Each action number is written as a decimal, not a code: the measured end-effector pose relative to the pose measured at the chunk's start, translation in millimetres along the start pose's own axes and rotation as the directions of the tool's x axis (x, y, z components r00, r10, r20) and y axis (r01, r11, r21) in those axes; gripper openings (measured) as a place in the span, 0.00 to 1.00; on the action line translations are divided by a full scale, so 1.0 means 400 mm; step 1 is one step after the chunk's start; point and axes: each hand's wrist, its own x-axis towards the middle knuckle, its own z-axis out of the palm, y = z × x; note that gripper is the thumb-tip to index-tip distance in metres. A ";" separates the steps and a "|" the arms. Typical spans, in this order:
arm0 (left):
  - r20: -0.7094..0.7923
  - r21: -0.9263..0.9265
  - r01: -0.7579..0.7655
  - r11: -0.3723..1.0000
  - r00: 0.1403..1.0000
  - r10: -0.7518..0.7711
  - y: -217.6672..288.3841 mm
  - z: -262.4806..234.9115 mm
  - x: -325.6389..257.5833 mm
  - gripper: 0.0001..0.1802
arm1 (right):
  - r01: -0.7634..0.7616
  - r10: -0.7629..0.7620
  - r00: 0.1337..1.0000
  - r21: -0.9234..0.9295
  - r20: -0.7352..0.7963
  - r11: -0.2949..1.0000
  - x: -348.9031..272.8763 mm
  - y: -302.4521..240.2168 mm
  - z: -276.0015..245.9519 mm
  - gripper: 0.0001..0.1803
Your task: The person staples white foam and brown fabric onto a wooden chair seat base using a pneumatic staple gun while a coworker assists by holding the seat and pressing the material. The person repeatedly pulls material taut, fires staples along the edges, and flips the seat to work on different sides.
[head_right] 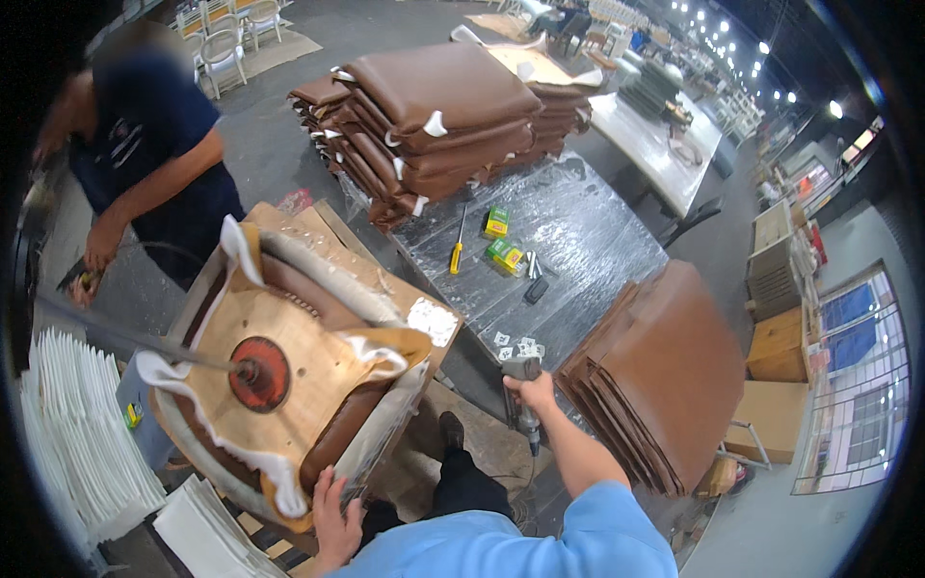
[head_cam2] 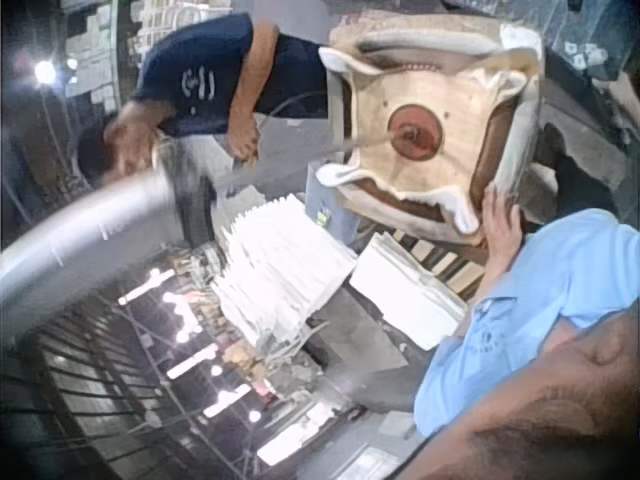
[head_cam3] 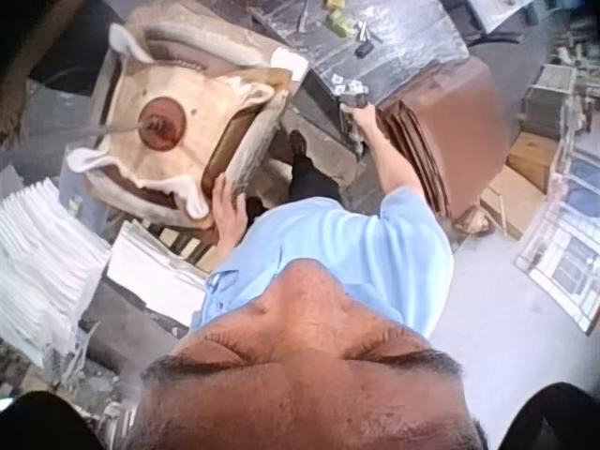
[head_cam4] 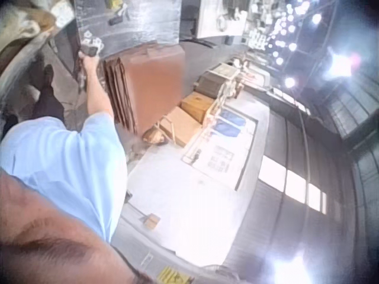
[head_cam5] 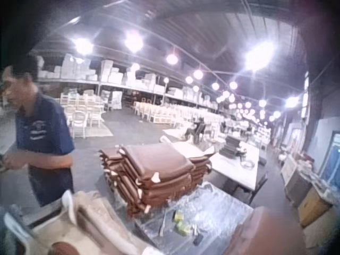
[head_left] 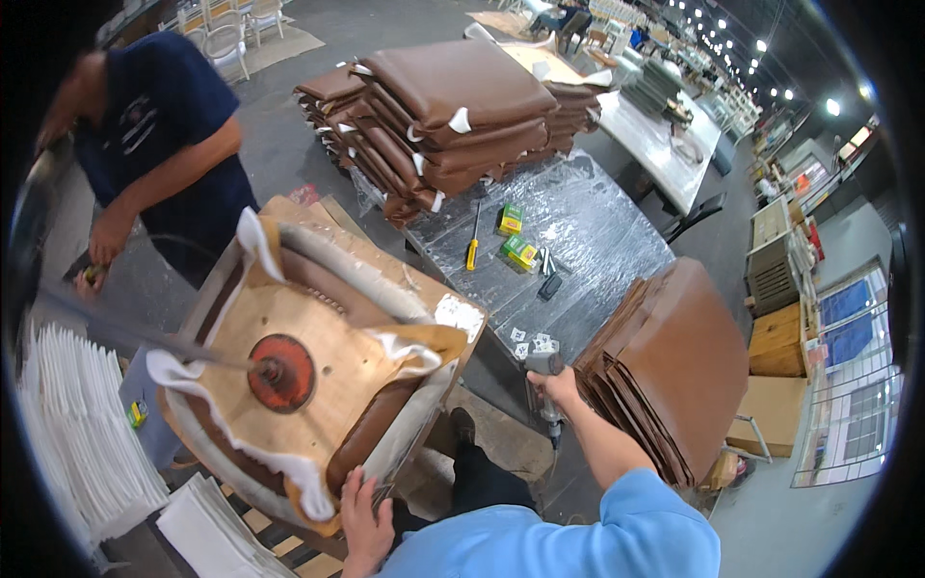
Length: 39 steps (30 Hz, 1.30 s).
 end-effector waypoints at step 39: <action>-0.016 0.376 0.080 0.923 0.997 -0.079 -0.082 -0.083 -0.091 0.49 | 0.576 -0.573 0.778 0.075 0.257 0.814 0.026 -0.187 0.430 0.29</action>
